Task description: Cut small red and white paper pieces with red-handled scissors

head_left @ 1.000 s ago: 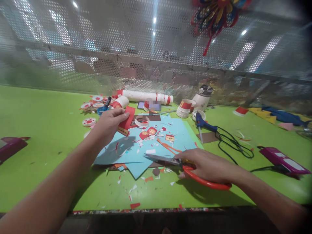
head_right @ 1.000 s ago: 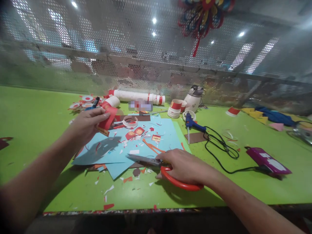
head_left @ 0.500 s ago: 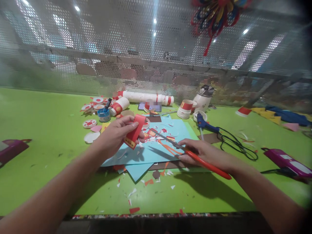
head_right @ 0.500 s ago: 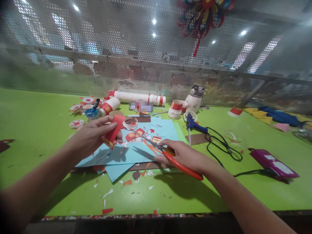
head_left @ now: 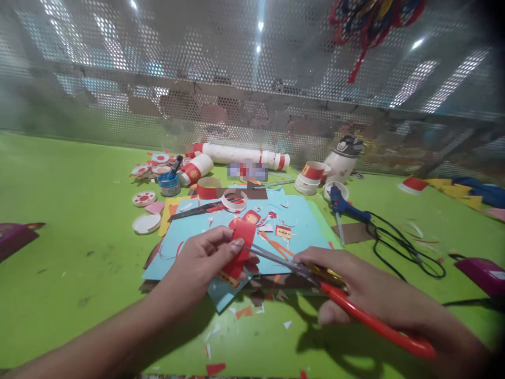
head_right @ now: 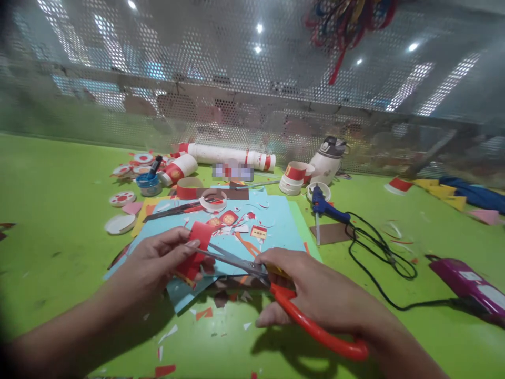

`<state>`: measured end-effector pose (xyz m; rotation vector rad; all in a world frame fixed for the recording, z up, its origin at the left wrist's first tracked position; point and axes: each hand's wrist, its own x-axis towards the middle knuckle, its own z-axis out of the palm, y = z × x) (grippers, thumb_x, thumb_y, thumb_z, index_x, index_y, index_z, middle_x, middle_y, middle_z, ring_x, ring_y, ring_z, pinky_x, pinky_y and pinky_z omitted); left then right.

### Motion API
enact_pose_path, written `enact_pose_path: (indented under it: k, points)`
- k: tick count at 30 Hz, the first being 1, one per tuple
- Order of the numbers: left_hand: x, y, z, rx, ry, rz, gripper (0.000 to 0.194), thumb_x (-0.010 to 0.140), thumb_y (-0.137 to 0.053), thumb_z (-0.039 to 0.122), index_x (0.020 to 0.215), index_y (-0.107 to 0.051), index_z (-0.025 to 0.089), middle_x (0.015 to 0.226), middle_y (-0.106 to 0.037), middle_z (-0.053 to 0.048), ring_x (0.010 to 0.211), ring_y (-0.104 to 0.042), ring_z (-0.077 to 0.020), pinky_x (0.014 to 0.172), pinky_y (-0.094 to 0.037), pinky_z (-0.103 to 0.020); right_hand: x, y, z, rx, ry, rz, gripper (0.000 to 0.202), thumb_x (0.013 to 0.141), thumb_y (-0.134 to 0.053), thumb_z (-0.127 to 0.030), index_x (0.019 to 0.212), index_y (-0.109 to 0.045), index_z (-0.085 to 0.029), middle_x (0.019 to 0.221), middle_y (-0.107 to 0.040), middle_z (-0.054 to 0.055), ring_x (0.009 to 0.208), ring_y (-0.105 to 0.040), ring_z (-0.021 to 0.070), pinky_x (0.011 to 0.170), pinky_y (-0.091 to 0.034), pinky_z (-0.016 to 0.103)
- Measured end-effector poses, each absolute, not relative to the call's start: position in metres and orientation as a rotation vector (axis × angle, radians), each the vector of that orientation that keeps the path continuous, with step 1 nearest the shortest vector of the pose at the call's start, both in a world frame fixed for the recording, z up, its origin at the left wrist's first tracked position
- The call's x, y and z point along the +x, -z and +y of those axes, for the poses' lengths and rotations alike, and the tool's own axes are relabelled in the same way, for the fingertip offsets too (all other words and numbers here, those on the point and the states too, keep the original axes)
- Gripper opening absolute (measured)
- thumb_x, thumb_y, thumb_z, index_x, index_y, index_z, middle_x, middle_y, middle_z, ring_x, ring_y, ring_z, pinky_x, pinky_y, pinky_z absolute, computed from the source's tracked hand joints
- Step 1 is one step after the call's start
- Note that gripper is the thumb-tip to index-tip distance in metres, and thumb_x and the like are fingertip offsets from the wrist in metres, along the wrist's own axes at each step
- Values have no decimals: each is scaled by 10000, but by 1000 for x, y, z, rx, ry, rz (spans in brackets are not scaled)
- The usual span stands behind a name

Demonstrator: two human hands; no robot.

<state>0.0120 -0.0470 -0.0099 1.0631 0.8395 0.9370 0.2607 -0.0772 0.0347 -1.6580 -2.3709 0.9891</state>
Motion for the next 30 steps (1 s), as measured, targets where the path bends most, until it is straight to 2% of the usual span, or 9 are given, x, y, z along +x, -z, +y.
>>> enact_pose_path:
  k: [6, 11, 16, 21, 26, 30]
  points:
    - [8, 18, -49, 1070, -754, 781, 162, 844, -559, 264, 904, -651, 144, 801, -718, -77, 738, -674, -177, 681, -526, -278, 261, -32, -75, -1595, -948, -2440, 517, 675, -678, -568, 1047, -616, -214, 1098, -644, 63, 955, -597, 292, 680, -488, 299]
    - [9, 22, -45, 1074, -657, 760, 192, 855, -541, 269, 968, -650, 158, 867, -717, -90, 792, -676, -204, 696, -522, -298, 260, -27, -74, -1616, -947, -2425, 445, 681, -685, -548, 992, -625, -235, 1049, -665, 47, 968, -599, 294, 665, -487, 288]
    - [10, 21, -44, 1099, -667, 839, 198, 862, -532, 282, 978, -659, 185, 861, -719, -68, 753, -660, -146, 588, -481, -187, 259, -21, -78, -1692, -921, -2422, 559, 677, -644, -621, 1119, -579, -286, 1172, -616, 52, 1072, -545, 323, 805, -469, 370]
    - [10, 24, -45, 1039, -676, 808, 207, 863, -529, 294, 995, -652, 192, 840, -722, -72, 737, -669, -169, 584, -490, -220, 256, -23, -76, -1778, -978, -2406, 572, 684, -642, -614, 1153, -563, -297, 1211, -585, 59, 1110, -506, 340, 870, -431, 432]
    - [11, 21, -45, 1040, -672, 848, 190, 857, -540, 293, 950, -659, 179, 848, -723, -75, 715, -656, -152, 560, -476, -206, 251, -24, -76, -1804, -1001, -2404, 497, 702, -647, -587, 1071, -592, -259, 1068, -629, 55, 996, -553, 302, 844, -436, 432]
    - [13, 19, -44, 1019, -676, 861, 187, 851, -549, 290, 939, -656, 165, 840, -722, -81, 703, -657, -156, 553, -475, -210, 254, -18, -80, -1771, -955, -2402, 557, 693, -627, -624, 1125, -563, -278, 1166, -596, 62, 1059, -527, 325, 855, -432, 438]
